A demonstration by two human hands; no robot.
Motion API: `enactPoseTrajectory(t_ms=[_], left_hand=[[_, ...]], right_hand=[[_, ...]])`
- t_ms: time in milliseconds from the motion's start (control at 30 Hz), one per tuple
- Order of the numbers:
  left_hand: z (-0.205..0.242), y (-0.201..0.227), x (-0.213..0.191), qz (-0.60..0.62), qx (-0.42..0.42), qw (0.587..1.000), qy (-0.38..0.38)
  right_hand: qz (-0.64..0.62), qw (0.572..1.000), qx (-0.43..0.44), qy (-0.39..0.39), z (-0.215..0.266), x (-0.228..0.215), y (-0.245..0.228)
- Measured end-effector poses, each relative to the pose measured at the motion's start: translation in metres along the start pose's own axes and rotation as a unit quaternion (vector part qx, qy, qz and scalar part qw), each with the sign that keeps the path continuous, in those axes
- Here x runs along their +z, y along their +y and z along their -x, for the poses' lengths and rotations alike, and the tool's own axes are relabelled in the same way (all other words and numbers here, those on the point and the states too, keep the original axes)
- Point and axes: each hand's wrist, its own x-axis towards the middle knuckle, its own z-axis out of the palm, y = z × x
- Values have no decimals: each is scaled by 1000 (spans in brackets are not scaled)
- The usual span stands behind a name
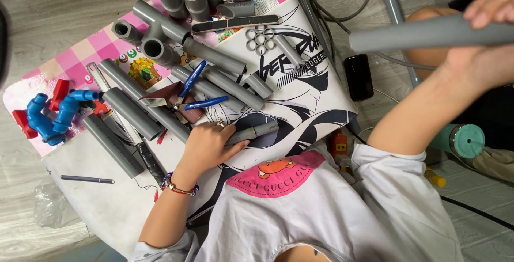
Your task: Assembling PVC pipes by sanding the ends and joining them with various fittings on a low work surface.
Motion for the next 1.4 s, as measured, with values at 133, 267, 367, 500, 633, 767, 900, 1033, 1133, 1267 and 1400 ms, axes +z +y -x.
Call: enactPoseTrajectory(t_ms=[133,267,367,500,633,767,900,1033,1133,1267,1400], left_hand=[[0,0,0,3,-8,1000,-5],[1,-1,0,13,-6,1000,-1],[1,-2,1,17,-6,1000,-2],[1,-2,0,13,-2,1000,4],[2,-3,1,10,-6,1000,-3],[2,-3,2,3,-4,1000,-8],[3,-3,3,3,-5,1000,-10],[3,-2,3,-1,-4,1000,0],[4,-3,4,-5,-2,1000,1],[5,-2,3,-9,-3,1000,2],[5,0,1,-13,-2,1000,7]], right_hand=[[-102,989,80,66,-15,81,19],[-117,986,90,77,-7,141,46],[-107,986,124,36,6,172,45],[-71,994,77,-25,8,186,28],[-19,999,-8,-44,-3,156,42],[1,1000,8,6,-3,147,81],[55,997,-31,-55,-2,165,64],[66,996,-35,-51,12,169,52],[92,989,-96,-72,30,174,40],[37,982,-159,-95,47,174,36],[33,983,-153,-96,44,171,41]])
